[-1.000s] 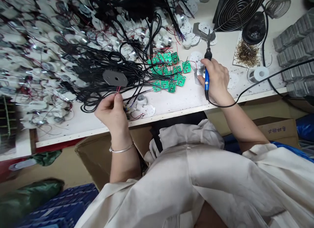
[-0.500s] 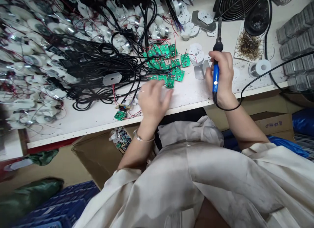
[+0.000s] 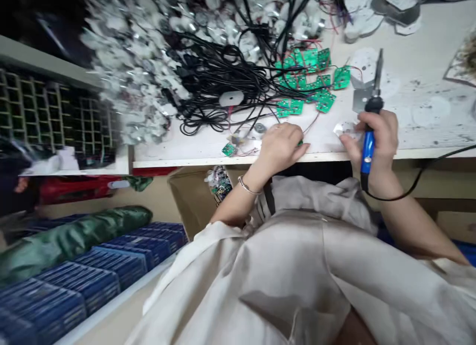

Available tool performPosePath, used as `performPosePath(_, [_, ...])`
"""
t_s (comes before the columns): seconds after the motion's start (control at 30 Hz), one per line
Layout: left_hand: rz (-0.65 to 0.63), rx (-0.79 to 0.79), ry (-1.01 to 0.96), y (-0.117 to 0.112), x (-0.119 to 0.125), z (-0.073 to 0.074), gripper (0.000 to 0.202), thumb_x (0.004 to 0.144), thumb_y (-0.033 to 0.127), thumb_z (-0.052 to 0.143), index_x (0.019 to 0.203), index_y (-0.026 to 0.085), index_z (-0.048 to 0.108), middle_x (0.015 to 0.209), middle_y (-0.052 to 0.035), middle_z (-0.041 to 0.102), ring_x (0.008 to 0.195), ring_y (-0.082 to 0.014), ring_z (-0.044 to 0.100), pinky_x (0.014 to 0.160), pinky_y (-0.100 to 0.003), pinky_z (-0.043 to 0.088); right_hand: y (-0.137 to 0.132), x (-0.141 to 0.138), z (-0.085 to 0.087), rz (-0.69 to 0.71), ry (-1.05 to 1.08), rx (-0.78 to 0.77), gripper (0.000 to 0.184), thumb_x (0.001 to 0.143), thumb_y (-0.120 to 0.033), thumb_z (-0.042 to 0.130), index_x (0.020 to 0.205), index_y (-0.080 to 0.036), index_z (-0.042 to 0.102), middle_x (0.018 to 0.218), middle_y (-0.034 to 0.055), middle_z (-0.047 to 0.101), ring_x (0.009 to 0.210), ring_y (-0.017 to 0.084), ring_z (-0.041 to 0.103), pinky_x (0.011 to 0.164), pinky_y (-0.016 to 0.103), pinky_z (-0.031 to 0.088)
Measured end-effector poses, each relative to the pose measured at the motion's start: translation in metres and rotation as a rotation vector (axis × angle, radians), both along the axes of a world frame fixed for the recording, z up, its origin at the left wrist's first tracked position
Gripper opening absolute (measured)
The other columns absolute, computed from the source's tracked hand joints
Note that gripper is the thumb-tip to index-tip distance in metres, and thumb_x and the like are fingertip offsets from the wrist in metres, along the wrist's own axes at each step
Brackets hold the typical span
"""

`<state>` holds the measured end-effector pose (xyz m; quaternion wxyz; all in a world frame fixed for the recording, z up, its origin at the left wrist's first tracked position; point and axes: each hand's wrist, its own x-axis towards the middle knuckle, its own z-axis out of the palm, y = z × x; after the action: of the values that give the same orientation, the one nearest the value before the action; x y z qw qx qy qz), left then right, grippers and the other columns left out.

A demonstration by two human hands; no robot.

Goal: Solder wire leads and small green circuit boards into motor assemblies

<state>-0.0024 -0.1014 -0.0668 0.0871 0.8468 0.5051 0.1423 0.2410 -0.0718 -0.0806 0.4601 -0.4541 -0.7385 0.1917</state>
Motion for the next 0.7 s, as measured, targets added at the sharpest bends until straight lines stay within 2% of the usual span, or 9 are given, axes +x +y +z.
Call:
performPosePath(0.07, [0.051,-0.033,0.056,-0.004,0.000,-0.001,0.033,0.103,0.042,0.048,0.099,0.016,0.068,0.102,-0.0141,0.073,0.099,-0.0301,0.065,0.089,-0.044,0.046,0.000,0.000,0.001,-0.118,0.061,0.047,0.031,0.090,-0.047,0.068,0.114,-0.028,0.068,0.092,0.0074,0.066,0.085,0.023,0.064,0.084,0.046,0.060])
performPosePath(0.1, [0.083,-0.028,0.058,-0.005,-0.001,-0.001,0.032,0.104,0.040,0.048,0.101,0.016,0.068,0.101,-0.0146,0.073,0.099,-0.0307,0.065,0.089,-0.046,0.046,0.000,-0.001,0.002,-0.109,0.077,0.036,0.029,0.094,-0.047,0.061,0.115,-0.028,0.067,0.097,0.0077,0.068,0.082,0.021,0.065,0.083,0.044,0.061])
performPosePath(0.13, [0.103,-0.011,0.042,-0.007,-0.003,-0.002,0.030,0.104,0.037,0.047,0.106,0.016,0.069,0.101,-0.0147,0.073,0.100,-0.0309,0.065,0.090,-0.047,0.045,-0.001,-0.002,0.002,-0.110,0.072,-0.004,0.028,0.097,-0.047,0.056,0.118,-0.030,0.064,0.104,0.0078,0.069,0.084,0.020,0.067,0.088,0.045,0.061])
performPosePath(0.2, [0.095,0.042,-0.021,-0.008,-0.006,-0.004,0.027,0.104,0.029,0.046,0.115,0.018,0.069,0.103,-0.0136,0.075,0.105,-0.0301,0.065,0.092,-0.047,0.044,0.000,-0.002,0.002,-0.071,0.049,-0.029,0.028,0.099,-0.044,0.053,0.124,-0.034,0.060,0.115,0.0062,0.068,0.083,0.019,0.071,0.093,0.046,0.062])
performPosePath(0.33, [0.000,0.139,-0.122,-0.006,-0.006,-0.009,0.026,0.105,0.023,0.048,0.114,0.023,0.072,0.103,-0.0084,0.078,0.106,-0.0248,0.066,0.095,-0.046,0.045,-0.001,0.010,0.001,0.023,0.012,-0.112,0.037,0.095,-0.032,0.060,0.131,-0.034,0.058,0.134,0.0072,0.066,0.097,0.019,0.075,0.104,0.046,0.060])
performPosePath(0.5, [0.069,0.132,-0.132,-0.006,0.002,-0.013,0.023,0.104,0.030,0.052,0.104,0.026,0.074,0.096,-0.0053,0.077,0.098,-0.0230,0.067,0.095,-0.049,0.046,-0.002,0.014,0.004,0.117,-0.016,-0.313,0.048,0.082,-0.030,0.075,0.128,-0.036,0.063,0.141,0.0004,0.066,0.134,0.023,0.062,0.119,0.049,0.051])
performPosePath(0.6, [0.124,0.199,-0.109,-0.006,0.008,-0.015,0.024,0.105,0.034,0.052,0.100,0.026,0.074,0.090,-0.0045,0.075,0.093,-0.0222,0.066,0.091,-0.046,0.046,-0.002,0.008,0.005,0.107,-0.010,-0.392,0.043,0.083,-0.034,0.075,0.125,-0.038,0.065,0.142,-0.0022,0.065,0.135,0.024,0.062,0.121,0.049,0.050])
performPosePath(0.7, [0.160,0.242,-0.088,-0.005,0.014,-0.016,0.026,0.105,0.035,0.051,0.099,0.026,0.074,0.086,-0.0045,0.072,0.089,-0.0219,0.064,0.087,-0.044,0.044,-0.002,-0.001,0.001,0.111,-0.036,-0.383,0.039,0.088,-0.038,0.070,0.127,-0.038,0.065,0.142,-0.0019,0.064,0.135,0.026,0.061,0.121,0.051,0.049])
